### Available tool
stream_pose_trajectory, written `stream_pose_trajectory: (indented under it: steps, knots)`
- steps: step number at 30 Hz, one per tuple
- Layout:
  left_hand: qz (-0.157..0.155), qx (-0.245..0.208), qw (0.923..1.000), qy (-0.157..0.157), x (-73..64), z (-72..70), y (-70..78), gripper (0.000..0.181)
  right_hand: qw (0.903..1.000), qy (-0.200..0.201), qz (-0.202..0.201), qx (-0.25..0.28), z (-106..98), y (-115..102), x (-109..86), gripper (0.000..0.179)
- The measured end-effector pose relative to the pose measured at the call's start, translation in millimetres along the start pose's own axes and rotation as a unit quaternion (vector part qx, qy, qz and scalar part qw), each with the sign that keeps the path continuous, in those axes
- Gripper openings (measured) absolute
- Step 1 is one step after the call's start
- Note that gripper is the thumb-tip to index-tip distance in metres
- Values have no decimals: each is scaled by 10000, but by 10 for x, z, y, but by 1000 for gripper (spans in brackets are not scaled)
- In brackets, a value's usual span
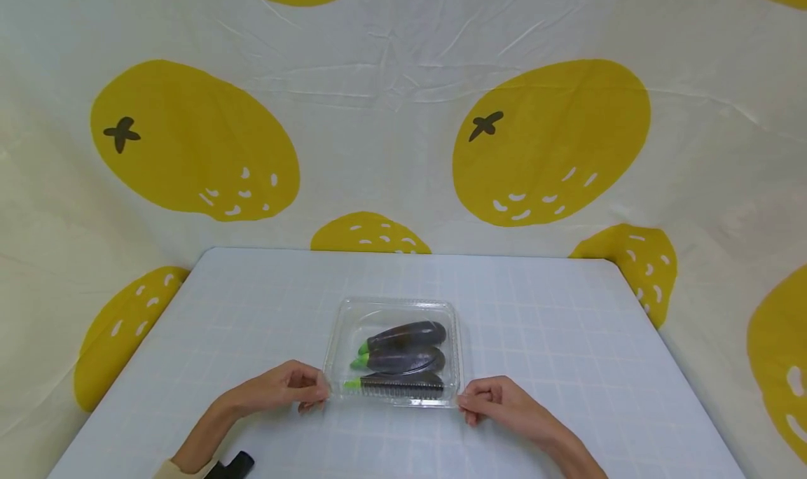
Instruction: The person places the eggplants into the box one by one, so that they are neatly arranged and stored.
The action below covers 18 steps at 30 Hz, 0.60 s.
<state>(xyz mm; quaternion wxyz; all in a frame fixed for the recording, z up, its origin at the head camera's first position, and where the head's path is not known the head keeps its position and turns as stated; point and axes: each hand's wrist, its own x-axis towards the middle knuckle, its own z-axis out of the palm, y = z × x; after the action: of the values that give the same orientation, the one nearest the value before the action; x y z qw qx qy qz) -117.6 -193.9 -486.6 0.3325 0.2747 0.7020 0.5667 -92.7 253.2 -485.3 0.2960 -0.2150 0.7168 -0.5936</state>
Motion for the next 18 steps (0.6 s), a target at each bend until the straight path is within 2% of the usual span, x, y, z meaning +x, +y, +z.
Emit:
stream_pose_trajectory:
  steps: [6, 18]
  knots:
    - [-36, 73, 9997, 219, -41, -50, 22, 28, 9994, 138, -36, -320, -58, -25, -52, 28]
    - [-140, 326, 9970, 691, -114, -178, 99, 24, 9959, 582, 209, -665, -209, -121, -107, 29]
